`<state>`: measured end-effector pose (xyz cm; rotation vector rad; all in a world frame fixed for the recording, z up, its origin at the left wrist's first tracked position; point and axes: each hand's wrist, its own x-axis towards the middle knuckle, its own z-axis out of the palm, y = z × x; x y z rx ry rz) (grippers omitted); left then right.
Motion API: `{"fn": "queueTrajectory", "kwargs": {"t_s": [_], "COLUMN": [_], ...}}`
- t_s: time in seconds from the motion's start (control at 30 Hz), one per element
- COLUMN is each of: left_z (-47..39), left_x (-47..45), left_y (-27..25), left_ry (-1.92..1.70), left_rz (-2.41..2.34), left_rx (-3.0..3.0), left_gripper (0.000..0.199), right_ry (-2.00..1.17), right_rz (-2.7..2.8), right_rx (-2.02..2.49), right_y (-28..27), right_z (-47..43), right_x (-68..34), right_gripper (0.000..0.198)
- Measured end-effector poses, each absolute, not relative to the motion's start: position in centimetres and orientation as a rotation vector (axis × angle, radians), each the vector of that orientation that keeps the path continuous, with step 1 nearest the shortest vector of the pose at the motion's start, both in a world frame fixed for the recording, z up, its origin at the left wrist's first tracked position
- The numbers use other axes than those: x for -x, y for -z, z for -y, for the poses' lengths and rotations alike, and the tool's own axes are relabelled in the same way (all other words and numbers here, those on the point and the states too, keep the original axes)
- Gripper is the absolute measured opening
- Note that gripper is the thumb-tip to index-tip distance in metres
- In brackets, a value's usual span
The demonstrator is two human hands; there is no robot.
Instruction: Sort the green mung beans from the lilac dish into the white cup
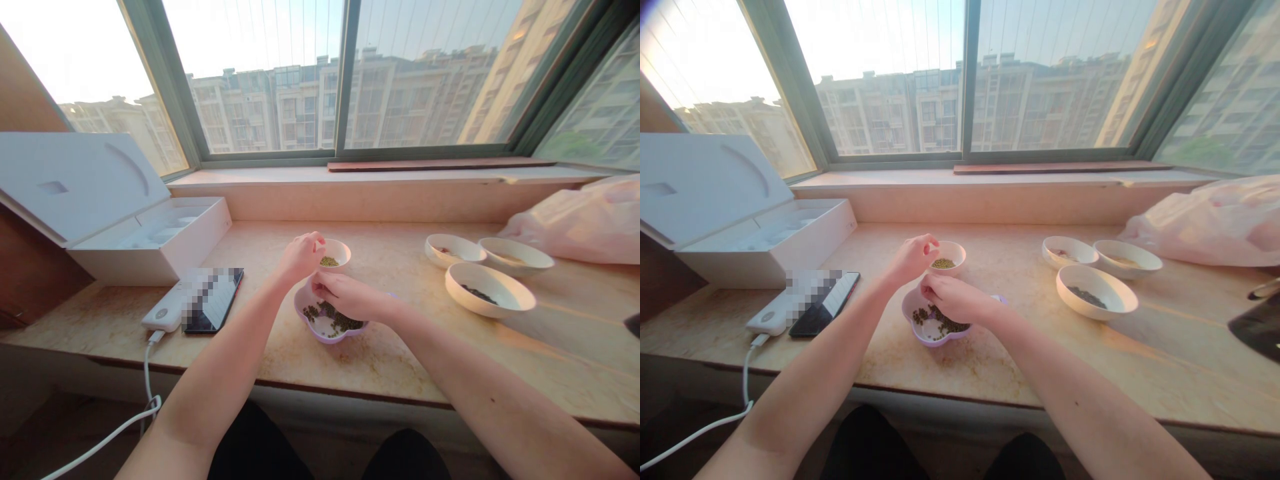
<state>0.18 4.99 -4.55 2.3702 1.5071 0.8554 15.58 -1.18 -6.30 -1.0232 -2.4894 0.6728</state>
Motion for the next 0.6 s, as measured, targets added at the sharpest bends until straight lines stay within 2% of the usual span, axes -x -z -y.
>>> {"fn": "queueTrajectory", "kwargs": {"t_s": [0.13, 0.33, 0.47, 0.6], "left_z": [-4.9, -4.8, -4.2, -3.4], "left_x": [-0.1, 0.0, 0.1, 0.1], "left_y": [4.3, 4.0, 3.7, 3.1], "left_ry": [-0.839, -0.809, -0.738, -0.665], "left_rz": [-1.488, -1.482, -1.424, -1.338], "left_rx": [-2.376, -2.389, -2.452, -2.513], "left_gripper": [0.024, 0.025, 0.022, 0.018], "right_ry": [-0.978, -1.524, -1.774, -1.891], "right_rz": [2.294, 1.952, 1.729, 1.569], "right_rx": [0.909, 0.707, 0.610, 0.572], "right_y": [6.1, 4.7, 3.2, 2.2], "right_z": [0.8, 1.3, 2.0, 2.5], "right_x": [-15.7, -16.3, -16.4, -16.8], "right_gripper": [0.012, 0.032, 0.042, 0.041]}}
